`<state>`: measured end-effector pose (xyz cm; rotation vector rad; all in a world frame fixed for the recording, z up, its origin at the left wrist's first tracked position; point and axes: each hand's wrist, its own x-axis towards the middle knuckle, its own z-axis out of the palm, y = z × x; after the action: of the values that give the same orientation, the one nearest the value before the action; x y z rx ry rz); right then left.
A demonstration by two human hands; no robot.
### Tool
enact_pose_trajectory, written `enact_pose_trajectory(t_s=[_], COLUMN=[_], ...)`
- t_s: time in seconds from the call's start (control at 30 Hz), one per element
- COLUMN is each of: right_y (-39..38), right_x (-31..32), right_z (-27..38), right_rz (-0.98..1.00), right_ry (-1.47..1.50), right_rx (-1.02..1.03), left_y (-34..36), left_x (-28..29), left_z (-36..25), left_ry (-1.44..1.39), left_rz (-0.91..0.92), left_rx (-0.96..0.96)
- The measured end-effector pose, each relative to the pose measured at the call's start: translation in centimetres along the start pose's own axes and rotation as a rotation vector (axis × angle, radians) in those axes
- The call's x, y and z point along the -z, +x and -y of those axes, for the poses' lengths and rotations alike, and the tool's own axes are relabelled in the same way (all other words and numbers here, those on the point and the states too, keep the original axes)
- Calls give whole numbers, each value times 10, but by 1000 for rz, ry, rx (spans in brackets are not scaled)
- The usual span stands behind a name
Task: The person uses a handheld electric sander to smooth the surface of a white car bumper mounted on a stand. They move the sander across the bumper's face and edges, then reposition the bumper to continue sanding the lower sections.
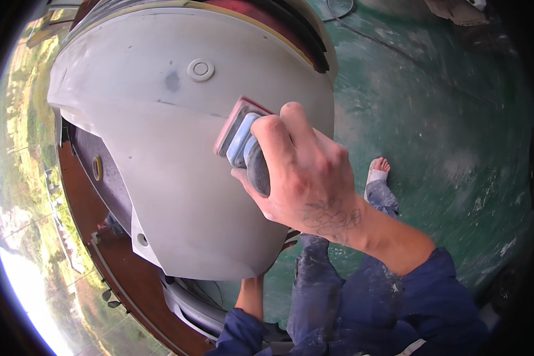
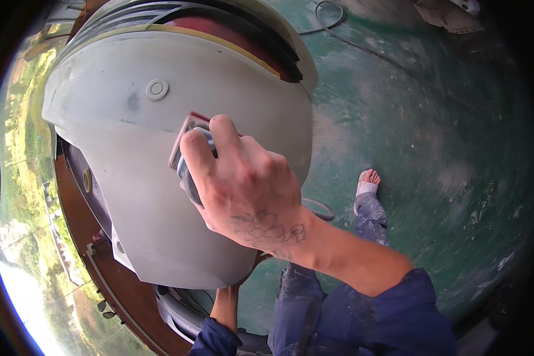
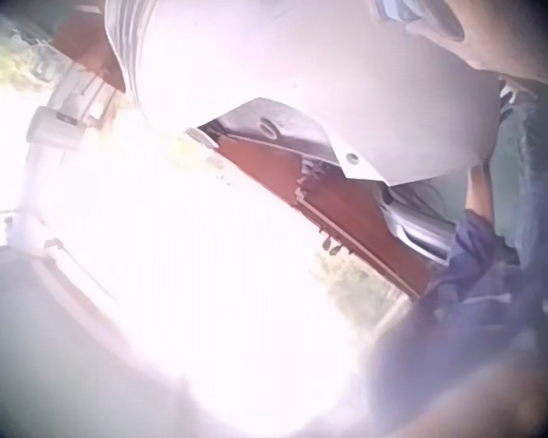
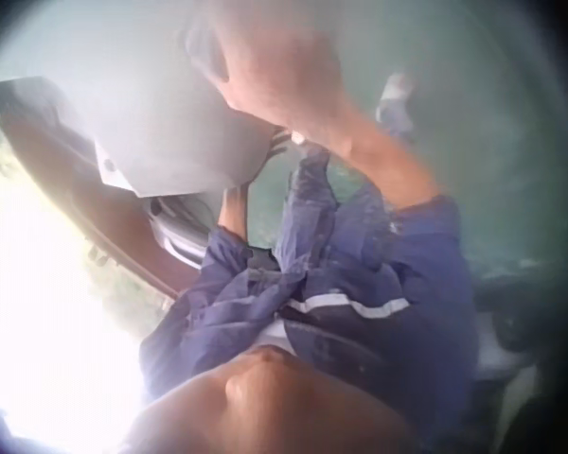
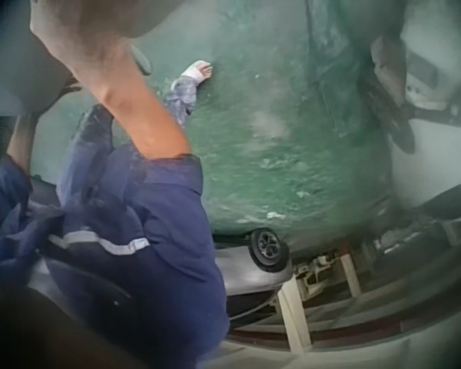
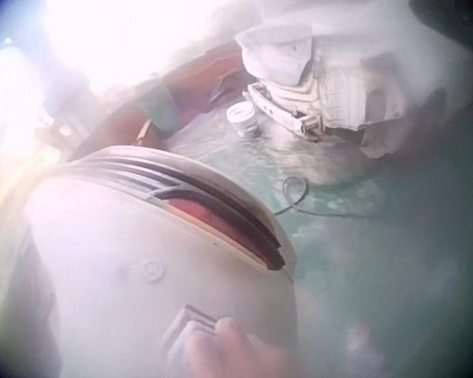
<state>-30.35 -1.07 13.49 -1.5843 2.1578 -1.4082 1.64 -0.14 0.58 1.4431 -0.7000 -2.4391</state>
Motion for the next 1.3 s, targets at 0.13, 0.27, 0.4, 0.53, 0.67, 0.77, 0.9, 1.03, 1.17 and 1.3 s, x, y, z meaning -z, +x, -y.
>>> enact_pose_trajectory(t_s=[0.13, 0.27, 0.4, 0.53, 0.67, 0.77, 0.9, 1.03, 1.17, 1.3], right_y=[-28, -97, -137, -125, -44, 9, 2, -67, -114, -66], right_x=[-9, -24, -41, -33, -22, -19, -26, -32, -30, -15], right_z=[-8, -55, -87, -62, 4, 40, 55, 27, -20, -4], right_rz=[-57, -105, -86, -66, -106, -18, 52, 5, 19, 57], right_ry=[60, 135, 114, 92, 45, -55, -65, -28, -43, -100], right_rx=[-7, -47, 18, 103, 81, 23, 46, 110, 161, 260], left_y=[-7, -3, -4, -4, -10, -17, -19, -13, -6, -3], left_x=[16, 25, 30, 28, 26, 27, 32, 36, 39, 40], left_z=[4, 9, 14, 18, 15, 16, 16, 25, 32, 33], left_ry=[-43, -82, -116, -140, -172, -198, -228, -274, -321, -352], left_rz=[-46, -66, -87, -83, -90, -101, -125, -130, -120, -108], left_rx=[-42, -52, -75, -79, -88, -108, -124, -138, -143, -146])
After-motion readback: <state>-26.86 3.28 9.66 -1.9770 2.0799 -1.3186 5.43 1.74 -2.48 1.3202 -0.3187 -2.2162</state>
